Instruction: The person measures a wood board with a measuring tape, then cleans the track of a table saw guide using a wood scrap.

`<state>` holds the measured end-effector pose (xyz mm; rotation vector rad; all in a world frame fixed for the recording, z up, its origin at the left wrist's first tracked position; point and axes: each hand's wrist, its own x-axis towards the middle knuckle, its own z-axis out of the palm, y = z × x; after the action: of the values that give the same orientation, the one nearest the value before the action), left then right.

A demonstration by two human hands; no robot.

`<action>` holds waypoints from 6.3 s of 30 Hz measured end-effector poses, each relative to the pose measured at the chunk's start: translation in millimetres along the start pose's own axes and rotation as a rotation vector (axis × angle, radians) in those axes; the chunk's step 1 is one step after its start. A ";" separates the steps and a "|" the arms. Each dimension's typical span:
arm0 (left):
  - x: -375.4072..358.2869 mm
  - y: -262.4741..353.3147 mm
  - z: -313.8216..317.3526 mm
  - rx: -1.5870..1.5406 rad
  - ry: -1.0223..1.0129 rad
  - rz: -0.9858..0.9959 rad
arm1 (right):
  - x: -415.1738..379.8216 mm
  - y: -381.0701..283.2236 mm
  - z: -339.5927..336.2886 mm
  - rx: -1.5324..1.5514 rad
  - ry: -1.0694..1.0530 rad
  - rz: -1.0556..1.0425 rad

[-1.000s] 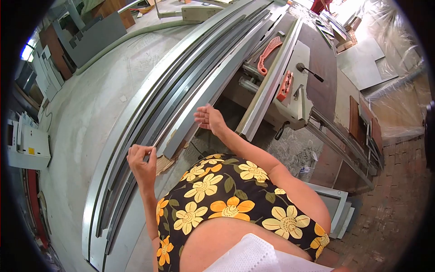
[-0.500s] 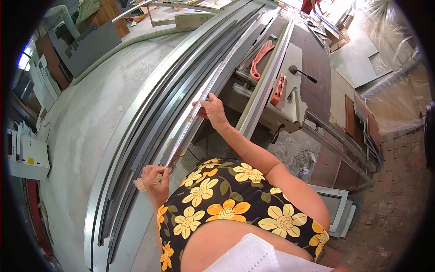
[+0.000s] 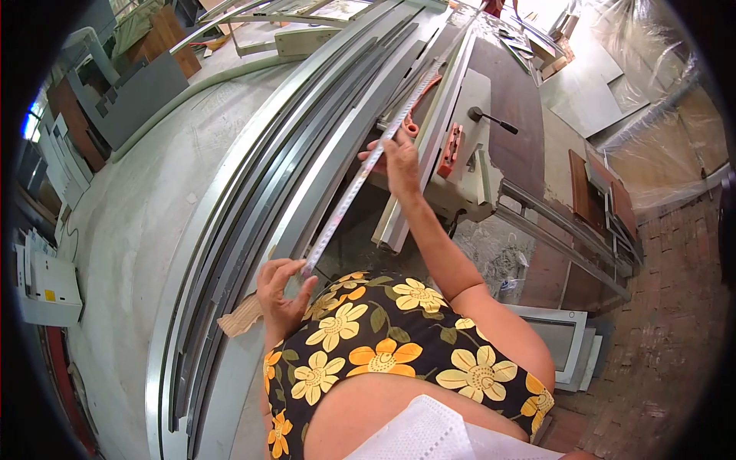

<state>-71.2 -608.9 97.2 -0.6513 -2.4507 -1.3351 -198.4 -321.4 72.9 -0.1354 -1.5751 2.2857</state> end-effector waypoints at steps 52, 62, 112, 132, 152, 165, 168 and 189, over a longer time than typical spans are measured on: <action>-13.5 -44.0 17.9 0.083 -0.247 -0.316 | -15.5 -36.6 -380.6 -0.851 0.466 0.308; -19.7 -42.8 15.1 0.082 -0.210 -0.348 | 41.7 -6.9 -376.1 -1.215 0.688 -0.108; -79.4 -168.5 -17.9 0.624 0.182 -0.496 | -41.2 -15.8 -189.4 -1.555 0.409 0.054; -93.3 -182.1 -52.6 0.661 0.054 -0.478 | -12.9 -47.6 -174.1 -1.264 0.273 -0.066; -124.8 -171.0 -11.7 0.875 0.337 -0.660 | -20.4 -9.8 4.7 -0.743 -0.544 -0.118; -178.2 -140.8 -47.3 0.874 0.390 -0.809 | -65.5 18.8 74.9 -0.724 -0.896 0.055; -188.6 -137.2 -48.9 0.859 0.431 -0.809 | -78.3 32.5 89.3 -0.706 -0.969 0.099; -188.0 -112.0 -56.1 0.650 0.577 -0.716 | -129.8 47.0 124.8 -0.993 -1.349 0.061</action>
<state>35.1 -757.1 -36.1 0.7195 -2.4296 -0.6433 -123.6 -491.3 60.3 1.3525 -3.1630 1.2471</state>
